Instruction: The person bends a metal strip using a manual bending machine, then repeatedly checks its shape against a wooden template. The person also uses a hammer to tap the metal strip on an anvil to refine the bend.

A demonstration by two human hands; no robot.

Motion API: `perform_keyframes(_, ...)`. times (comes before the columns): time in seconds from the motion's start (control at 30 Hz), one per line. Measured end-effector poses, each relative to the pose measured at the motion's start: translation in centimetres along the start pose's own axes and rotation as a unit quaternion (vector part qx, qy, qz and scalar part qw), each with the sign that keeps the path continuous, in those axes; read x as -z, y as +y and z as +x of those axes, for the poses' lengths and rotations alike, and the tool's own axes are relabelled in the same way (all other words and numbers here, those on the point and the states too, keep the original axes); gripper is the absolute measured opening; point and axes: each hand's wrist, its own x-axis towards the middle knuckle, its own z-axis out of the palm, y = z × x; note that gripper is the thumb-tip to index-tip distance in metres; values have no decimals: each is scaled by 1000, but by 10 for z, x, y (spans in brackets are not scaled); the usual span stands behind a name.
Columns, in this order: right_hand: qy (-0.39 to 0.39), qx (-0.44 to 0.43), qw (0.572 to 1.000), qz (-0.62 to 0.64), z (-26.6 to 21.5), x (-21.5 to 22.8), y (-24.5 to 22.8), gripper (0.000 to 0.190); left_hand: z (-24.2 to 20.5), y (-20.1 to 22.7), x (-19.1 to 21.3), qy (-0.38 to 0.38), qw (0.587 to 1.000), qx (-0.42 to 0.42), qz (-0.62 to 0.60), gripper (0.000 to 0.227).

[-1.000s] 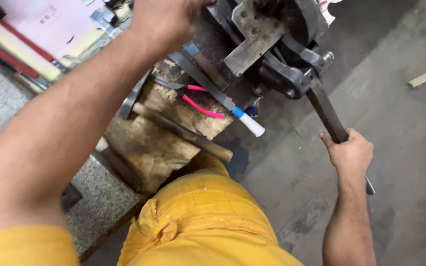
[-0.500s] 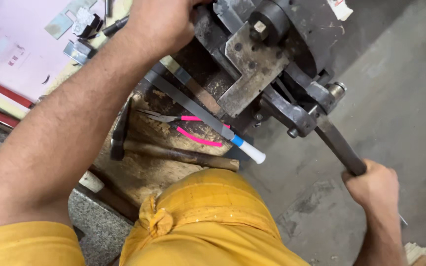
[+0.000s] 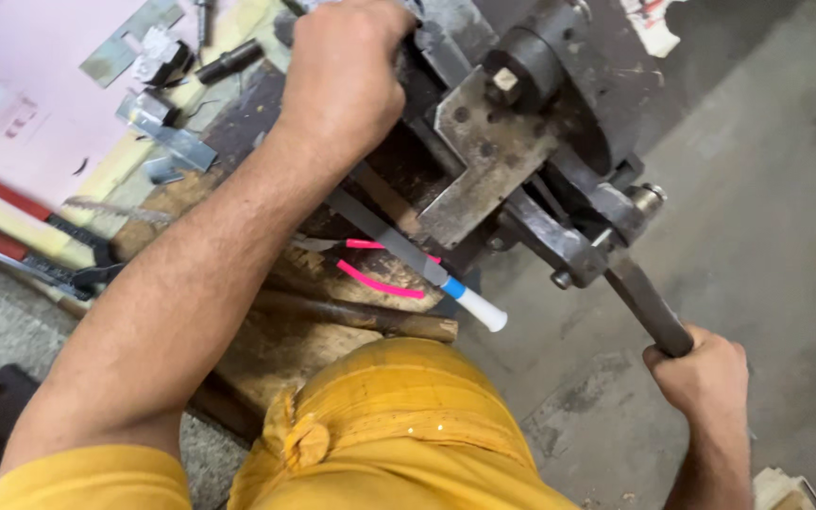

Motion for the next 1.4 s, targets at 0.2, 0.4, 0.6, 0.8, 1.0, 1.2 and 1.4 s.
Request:
perform_keyframes(0.2, 26, 9, 996, -81, 22, -17, 3, 27, 3, -2, -2, 12, 1000, 26, 5, 18)
perform_keyframes(0.4, 22, 0, 999, -23, 13, -10, -3, 32, 5, 0, -10, 35, 999, 29, 14, 19)
perform_keyframes(0.6, 21, 20, 999, -43, -4, 10, -4, 37, 3, 51, 44, 91, 995, -35, -21, 18)
perform_keyframes(0.8, 245, 383, 870, 193, -50, 39, -68, 52, -80, 100, 140, 41, 995, -77, -50, 26)
perform_keyframes(1.0, 301, 700, 627, 161, -182, 73, -181, 39, -220, 145, 211, -95, 988, -85, 82, 12)
perform_keyframes(1.2, 179, 906, 377, -73, -318, 46, -265, 40, -380, 175, 275, -158, 975, -49, 147, 8)
perform_keyframes(1.4, 26, 945, 259, -197, -413, -45, -306, 29, -528, 181, 334, -81, 970, 28, 226, 11)
